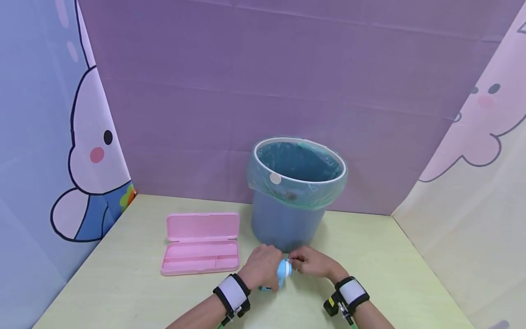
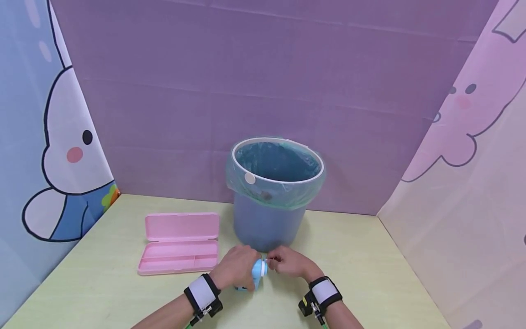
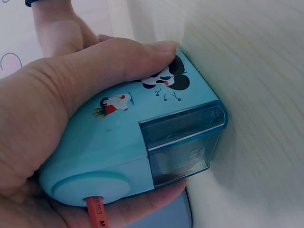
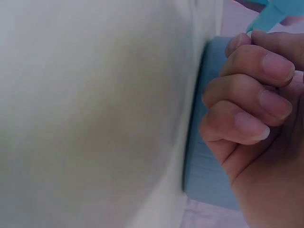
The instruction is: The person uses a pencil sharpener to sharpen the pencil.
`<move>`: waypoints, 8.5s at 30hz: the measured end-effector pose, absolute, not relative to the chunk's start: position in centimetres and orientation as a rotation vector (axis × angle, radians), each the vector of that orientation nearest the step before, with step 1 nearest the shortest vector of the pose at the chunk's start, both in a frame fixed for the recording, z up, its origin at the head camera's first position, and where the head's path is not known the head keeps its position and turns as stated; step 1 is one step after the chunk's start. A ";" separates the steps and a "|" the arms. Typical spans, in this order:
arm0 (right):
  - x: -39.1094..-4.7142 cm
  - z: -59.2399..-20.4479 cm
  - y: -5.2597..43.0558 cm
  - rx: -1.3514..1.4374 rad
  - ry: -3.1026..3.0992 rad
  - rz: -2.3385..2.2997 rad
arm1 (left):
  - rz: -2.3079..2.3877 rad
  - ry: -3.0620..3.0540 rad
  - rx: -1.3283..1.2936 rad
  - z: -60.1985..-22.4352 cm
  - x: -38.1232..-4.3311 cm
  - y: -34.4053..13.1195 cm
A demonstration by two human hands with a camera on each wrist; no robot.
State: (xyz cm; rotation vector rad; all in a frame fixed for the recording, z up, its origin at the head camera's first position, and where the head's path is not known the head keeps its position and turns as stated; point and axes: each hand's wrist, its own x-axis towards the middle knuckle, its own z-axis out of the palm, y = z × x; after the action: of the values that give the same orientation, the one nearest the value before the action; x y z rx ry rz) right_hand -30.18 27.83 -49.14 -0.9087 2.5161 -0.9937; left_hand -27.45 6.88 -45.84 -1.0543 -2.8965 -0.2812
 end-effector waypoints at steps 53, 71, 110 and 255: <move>-27.4 -49.9 27.3 -0.933 2.535 -0.833 | -0.329 -2.887 -1.098 -46.3 -27.7 7.2; -25.9 -50.2 27.1 -0.975 2.461 -0.916 | -0.319 -2.859 -1.078 -46.4 -27.5 6.8; -24.6 -49.1 27.4 -0.932 2.283 -1.075 | -0.345 -2.937 -1.021 -46.1 -27.5 6.7; -30.2 -48.5 28.1 -0.872 2.562 -1.018 | -0.276 -2.897 -1.085 -45.9 -27.5 7.0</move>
State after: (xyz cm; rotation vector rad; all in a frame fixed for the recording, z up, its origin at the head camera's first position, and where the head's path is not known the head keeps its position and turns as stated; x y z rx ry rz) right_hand -30.22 28.10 -48.46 -0.8722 2.5615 -1.0175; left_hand -27.51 7.01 -45.91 -1.0847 -2.8967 -0.2762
